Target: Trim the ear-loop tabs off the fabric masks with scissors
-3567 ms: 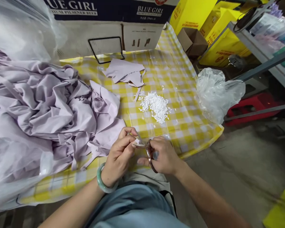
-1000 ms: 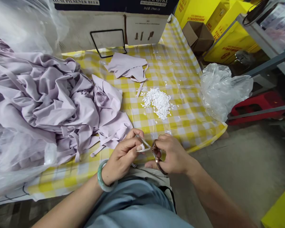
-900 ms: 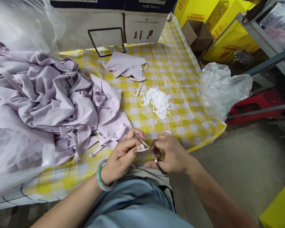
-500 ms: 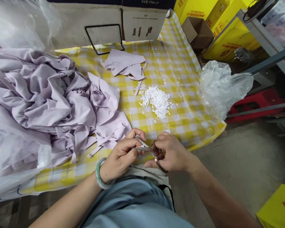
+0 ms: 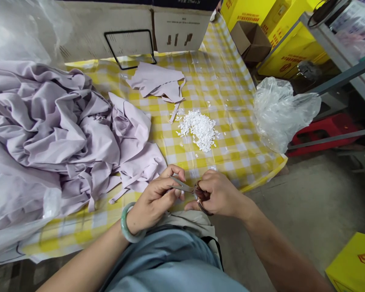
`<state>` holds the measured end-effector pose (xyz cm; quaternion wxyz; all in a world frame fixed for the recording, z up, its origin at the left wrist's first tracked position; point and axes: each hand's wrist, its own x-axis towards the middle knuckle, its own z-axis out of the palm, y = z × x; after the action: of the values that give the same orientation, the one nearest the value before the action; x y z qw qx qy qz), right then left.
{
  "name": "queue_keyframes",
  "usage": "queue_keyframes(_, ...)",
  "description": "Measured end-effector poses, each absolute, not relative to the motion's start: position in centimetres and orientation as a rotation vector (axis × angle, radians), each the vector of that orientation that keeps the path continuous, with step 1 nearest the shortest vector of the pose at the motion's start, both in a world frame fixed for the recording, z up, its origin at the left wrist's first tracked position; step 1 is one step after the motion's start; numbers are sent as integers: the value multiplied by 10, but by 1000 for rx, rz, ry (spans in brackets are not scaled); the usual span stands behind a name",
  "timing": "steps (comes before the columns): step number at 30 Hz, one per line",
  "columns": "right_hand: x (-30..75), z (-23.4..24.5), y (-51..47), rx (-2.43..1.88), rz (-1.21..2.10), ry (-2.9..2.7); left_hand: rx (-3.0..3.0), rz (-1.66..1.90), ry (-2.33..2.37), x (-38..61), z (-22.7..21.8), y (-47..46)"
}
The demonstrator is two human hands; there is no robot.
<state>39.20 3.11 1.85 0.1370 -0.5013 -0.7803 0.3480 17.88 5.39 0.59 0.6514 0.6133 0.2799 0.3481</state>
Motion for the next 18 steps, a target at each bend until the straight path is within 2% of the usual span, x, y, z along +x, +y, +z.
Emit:
queue_keyframes(6,399,16,31,-1540,1236,-1915,1503,796,671,190,3,48)
queue_keyframes(11,406,12,31,-1494,1294,-1659,1999,775,645,191,0,26)
queue_keyframes(15,400,6,31,-1594,1271,-1529,2054,952,1085,159,-2,40)
queue_keyframes(18,382,1,36,-1676,1264,-1419,2150,844,1264,137,-9,75)
